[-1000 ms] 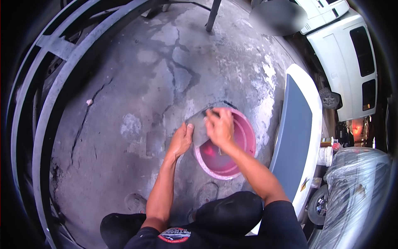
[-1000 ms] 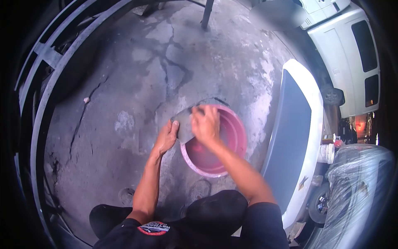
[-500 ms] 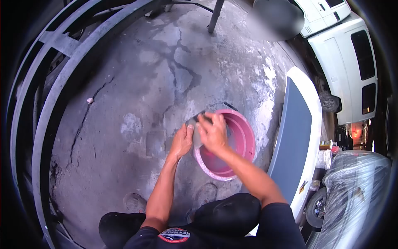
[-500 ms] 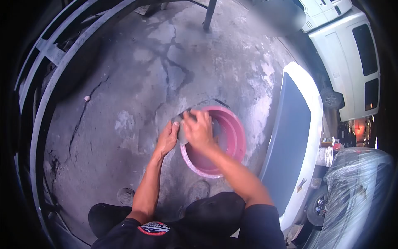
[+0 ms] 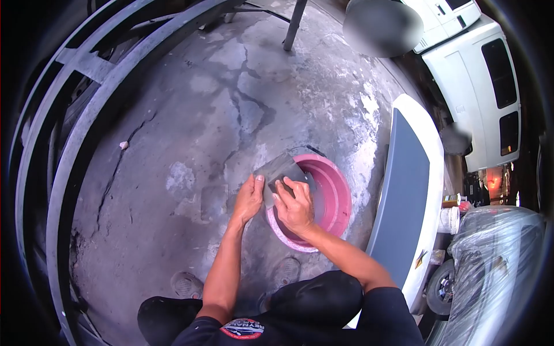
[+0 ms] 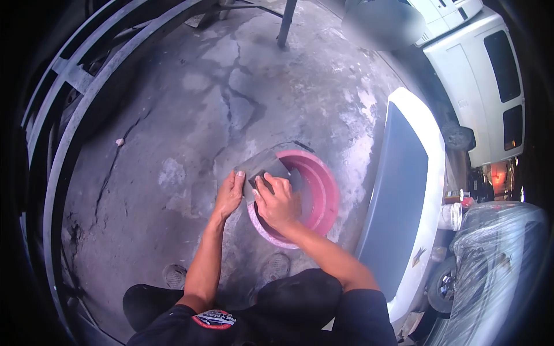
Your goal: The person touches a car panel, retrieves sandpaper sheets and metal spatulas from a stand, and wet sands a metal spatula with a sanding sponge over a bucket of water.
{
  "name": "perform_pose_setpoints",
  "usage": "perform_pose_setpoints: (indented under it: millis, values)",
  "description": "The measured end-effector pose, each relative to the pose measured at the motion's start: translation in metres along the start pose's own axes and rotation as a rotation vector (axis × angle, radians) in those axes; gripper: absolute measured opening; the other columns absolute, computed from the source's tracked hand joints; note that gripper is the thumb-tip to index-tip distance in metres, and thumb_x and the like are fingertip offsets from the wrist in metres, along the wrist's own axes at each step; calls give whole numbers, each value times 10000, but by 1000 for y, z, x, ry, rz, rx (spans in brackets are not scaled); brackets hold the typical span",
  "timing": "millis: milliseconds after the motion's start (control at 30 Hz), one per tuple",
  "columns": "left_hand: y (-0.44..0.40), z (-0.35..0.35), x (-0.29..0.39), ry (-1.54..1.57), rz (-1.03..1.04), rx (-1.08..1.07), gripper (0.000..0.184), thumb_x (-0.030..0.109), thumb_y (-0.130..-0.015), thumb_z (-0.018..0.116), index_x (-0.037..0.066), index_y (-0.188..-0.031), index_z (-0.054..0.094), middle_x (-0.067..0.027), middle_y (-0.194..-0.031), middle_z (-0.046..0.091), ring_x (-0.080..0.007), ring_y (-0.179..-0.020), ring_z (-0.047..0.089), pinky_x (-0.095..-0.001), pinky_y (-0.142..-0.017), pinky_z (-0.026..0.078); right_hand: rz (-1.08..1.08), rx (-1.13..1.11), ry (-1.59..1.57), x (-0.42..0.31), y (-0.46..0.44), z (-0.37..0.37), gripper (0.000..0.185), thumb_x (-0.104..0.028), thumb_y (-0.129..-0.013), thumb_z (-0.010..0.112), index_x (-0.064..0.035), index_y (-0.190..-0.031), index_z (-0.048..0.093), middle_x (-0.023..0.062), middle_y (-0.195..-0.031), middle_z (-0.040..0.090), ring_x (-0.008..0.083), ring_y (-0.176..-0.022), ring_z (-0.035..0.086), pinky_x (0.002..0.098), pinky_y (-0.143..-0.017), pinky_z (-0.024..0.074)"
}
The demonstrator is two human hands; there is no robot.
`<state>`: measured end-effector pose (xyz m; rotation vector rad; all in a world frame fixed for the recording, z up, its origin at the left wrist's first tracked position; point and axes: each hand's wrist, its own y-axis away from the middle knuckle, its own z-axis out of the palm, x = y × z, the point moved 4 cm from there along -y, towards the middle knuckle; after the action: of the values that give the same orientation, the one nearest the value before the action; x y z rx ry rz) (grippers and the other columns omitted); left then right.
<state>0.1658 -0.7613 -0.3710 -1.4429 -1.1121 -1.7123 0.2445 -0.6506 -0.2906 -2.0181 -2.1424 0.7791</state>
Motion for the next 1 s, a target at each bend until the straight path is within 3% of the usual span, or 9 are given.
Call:
perform_pose_setpoints:
  millis: [233,400,433,500,600,667,867,933,1000]
  values:
    - [-2,0,-11,-81,71,48,436,383,-1031,396,-17,-1090,556,-218,-983,660,-301,-915,637,-372,-824,466,220,-23,107,77,-32,-21,341,-163,-866,666,-6,-1168,665,182,-1141,615,328,-1060,565,408,-920,461]
    - [8,-15,54,-148,128,-66,442,392,-1017,443,-43,-1013,524,-220,-818,602,-317,-757,565,-389,-754,460,555,187,-437,96,-48,-81,428,-191,-967,543,-40,-1365,504,116,-1160,629,220,-1054,603,360,-948,479]
    - [10,-21,66,-215,112,-165,372,352,-988,539,-20,-965,539,-123,-755,572,-220,-698,520,-344,-682,448,561,194,-437,104,-45,-94,428,-191,-967,543,-40,-1365,504,116,-1160,629,220,-1054,603,360,-948,479]
    - [19,-23,82,-142,117,-295,315,319,-965,587,6,-964,553,-65,-749,561,-164,-691,508,-309,-655,434,786,-67,-1029,115,-40,-102,433,-254,-989,533,-69,-1379,493,80,-1161,620,185,-1083,581,334,-956,469]
    - [25,-8,87,6,76,-442,220,242,-893,710,63,-955,596,57,-755,535,-44,-687,476,-235,-603,399,922,-387,-1134,94,-31,-92,453,-332,-983,561,-79,-1355,520,69,-1209,599,160,-1135,547,303,-976,433]
    - [25,5,81,28,94,-449,239,262,-883,723,55,-940,618,47,-741,554,-58,-662,485,-245,-589,406,628,-564,-881,66,-28,-79,530,-423,-958,590,-72,-1349,521,69,-1247,576,149,-1169,516,289,-979,411]
    - [24,10,93,-209,138,-305,317,279,-868,736,39,-1053,643,-22,-833,647,-117,-794,590,-281,-714,475,498,-675,-906,43,-7,-54,612,-203,-833,761,-43,-1356,485,89,-1256,572,190,-1194,521,338,-1010,410]
    - [29,-4,116,-542,761,274,338,257,-870,724,12,-1084,632,-123,-881,672,-172,-820,630,-302,-777,489,509,-629,-935,49,-3,-52,630,-199,-832,751,-45,-1371,463,124,-1289,570,227,-1220,533,360,-1016,424]
    - [21,-17,109,-491,684,324,361,275,-896,698,-7,-1109,619,-138,-1011,669,-209,-958,617,-338,-865,468,831,-221,-1368,66,6,-50,520,-116,-876,681,-51,-1344,465,96,-1241,587,205,-1134,588,343,-940,490]
